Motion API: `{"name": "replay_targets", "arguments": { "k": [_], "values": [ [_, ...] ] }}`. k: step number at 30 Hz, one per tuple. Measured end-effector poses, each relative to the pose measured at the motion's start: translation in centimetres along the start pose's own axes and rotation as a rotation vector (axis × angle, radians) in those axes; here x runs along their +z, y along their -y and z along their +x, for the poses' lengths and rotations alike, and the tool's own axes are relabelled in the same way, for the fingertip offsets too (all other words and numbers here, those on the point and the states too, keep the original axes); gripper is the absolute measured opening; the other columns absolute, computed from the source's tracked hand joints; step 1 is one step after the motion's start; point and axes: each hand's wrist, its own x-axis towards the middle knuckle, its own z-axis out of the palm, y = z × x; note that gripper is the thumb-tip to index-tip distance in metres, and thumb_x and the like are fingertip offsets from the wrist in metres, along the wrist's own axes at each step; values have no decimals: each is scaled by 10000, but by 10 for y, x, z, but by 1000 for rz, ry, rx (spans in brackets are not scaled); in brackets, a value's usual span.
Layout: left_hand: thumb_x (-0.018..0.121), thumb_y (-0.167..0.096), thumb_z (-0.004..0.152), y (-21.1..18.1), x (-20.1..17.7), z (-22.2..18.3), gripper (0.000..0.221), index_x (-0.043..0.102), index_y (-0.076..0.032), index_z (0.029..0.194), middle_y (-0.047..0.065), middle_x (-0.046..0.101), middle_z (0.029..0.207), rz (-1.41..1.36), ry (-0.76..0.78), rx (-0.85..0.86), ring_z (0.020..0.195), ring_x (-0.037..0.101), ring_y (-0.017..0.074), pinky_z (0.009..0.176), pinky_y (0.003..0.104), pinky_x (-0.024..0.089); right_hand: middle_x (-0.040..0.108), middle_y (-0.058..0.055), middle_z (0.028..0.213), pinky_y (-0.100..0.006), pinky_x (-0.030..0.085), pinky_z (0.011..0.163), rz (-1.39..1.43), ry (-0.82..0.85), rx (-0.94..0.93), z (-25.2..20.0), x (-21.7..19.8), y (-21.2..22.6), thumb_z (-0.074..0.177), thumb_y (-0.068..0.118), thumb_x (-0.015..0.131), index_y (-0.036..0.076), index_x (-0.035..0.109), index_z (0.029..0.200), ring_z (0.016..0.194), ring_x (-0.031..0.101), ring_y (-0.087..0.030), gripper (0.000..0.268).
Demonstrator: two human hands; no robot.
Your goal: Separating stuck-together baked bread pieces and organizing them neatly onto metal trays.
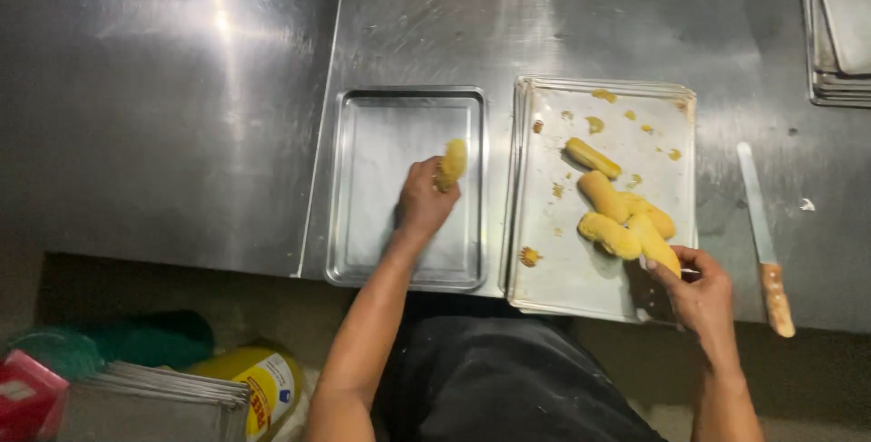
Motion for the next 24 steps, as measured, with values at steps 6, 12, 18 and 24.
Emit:
{"name": "replay_targets", "arguments": {
  "k": [6, 12, 18, 24],
  "values": [
    [793, -194, 774, 92, -83, 25, 520, 631, -33, 1241, 141, 781, 930, -223, 57, -440, 805, 770, 234, 729, 362, 593, 751, -132, 1035, -446, 569, 763, -898, 36, -150, -18, 15, 106, 809, 289, 851, 144, 760, 1172, 935, 717, -317, 401],
    [844, -193, 744, 150, -93, 60, 577, 621, 3, 1239, 252, 726, 981, 19, 10, -199, 896, 705, 428, 772, 490, 574, 705, -9, 1078, -390, 574, 828, -1616, -29, -263, -13, -14, 146, 825, 238, 811, 205, 731, 1094, 1049, 696, -221, 283],
    [800, -225, 804, 158, -85, 116, 647, 501, -10, 1336, 278, 668, 1061, 258, 116, -204, 902, 688, 475, 767, 543, 566, 635, -126, 1204, -301, 579, 893, -354, -149, -370, 5, 50, 207, 1020, 104, 747, -10, 614, 1287, 1039, 665, -167, 319],
    [812, -252, 812, 171, -61, 129, 524, 544, -11, 1192, 249, 673, 1028, 281, 101, -237, 898, 683, 462, 757, 541, 558, 720, -37, 892, -247, 580, 616, 454, 279, 132, 57, 295, 255, 876, 162, 771, 65, 663, 1051, 759, 700, -100, 228]
  ]
}}
